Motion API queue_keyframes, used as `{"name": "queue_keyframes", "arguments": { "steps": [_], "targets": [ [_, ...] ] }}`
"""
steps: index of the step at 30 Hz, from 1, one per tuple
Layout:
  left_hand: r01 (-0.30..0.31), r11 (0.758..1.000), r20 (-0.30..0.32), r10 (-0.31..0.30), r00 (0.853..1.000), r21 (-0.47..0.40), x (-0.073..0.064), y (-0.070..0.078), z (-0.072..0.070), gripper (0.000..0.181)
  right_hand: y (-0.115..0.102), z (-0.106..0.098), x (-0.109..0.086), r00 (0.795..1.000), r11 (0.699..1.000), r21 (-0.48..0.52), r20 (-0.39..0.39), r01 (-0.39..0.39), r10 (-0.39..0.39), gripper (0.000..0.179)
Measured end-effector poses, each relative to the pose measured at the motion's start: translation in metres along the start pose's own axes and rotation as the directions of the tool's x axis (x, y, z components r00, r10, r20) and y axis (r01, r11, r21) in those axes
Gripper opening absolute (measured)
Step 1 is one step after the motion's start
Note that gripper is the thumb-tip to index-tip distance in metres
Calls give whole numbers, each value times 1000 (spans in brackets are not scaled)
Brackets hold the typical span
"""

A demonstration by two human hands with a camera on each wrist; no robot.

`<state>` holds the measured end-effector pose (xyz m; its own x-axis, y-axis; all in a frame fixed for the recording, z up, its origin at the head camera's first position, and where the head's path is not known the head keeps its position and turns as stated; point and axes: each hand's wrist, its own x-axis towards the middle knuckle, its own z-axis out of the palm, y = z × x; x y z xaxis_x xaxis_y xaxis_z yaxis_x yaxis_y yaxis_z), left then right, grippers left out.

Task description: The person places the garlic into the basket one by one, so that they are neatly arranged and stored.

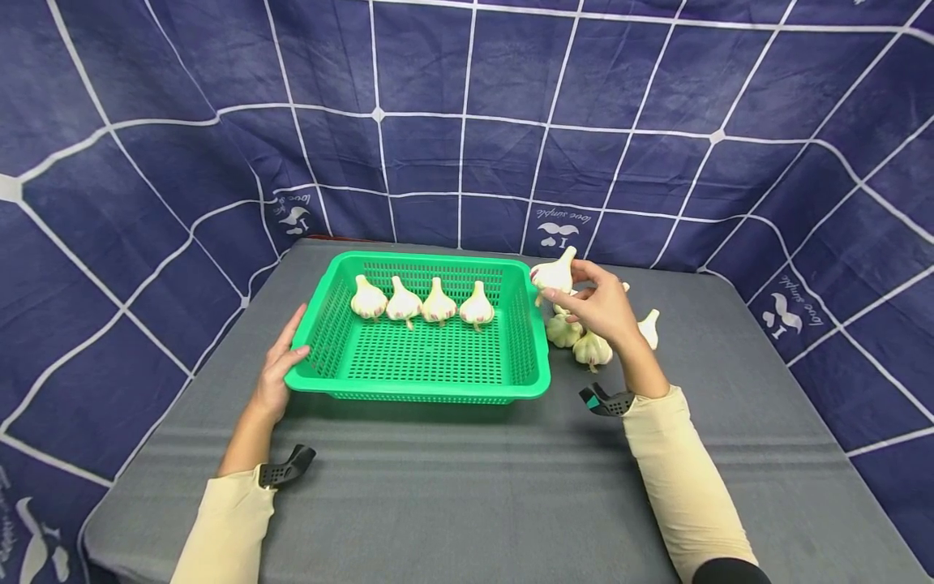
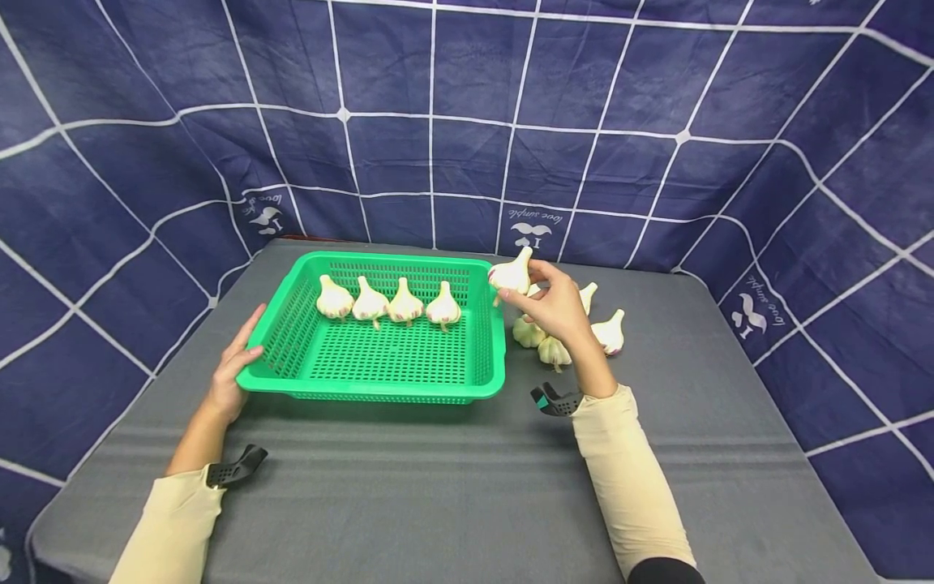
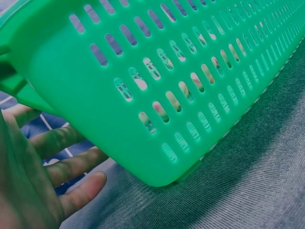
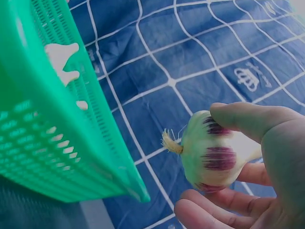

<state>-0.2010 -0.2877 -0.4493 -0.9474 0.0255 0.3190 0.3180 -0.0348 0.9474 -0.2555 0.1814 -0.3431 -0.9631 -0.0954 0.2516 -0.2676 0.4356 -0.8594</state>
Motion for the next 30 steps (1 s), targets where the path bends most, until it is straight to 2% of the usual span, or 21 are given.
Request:
{"name": "queue_keyframes", "arguments": {
  "steps": [4,9,12,15,22,30],
  "targets": [
    [-2,1000,5,2,1000,-5,0,0,1,64,-8,5,4,1000,999,-50,5,19,-19,69],
    [-7,1000,7,7,1000,-9,1,1,1,64,-19,12,12,998,992,-109,22,66,-64,60],
    [-10,1000,1,10,1000,4,1,1,1,64,-25,18,19,996,992,-108,51,72,-67,58],
    [-8,1000,2,8,1000,9,1,1,0,64,-27,24,26,995,986,-154,90,66,-53,60],
    [-8,1000,1,8,1000,8,1,0,-1,64,-36,32,40,985,948,-305,169,88,-37,61],
    [8,1000,6,-8,1000,4,1,1,-2,64,-61,37,47,977,919,-386,212,87,-3,60]
  ]
}}
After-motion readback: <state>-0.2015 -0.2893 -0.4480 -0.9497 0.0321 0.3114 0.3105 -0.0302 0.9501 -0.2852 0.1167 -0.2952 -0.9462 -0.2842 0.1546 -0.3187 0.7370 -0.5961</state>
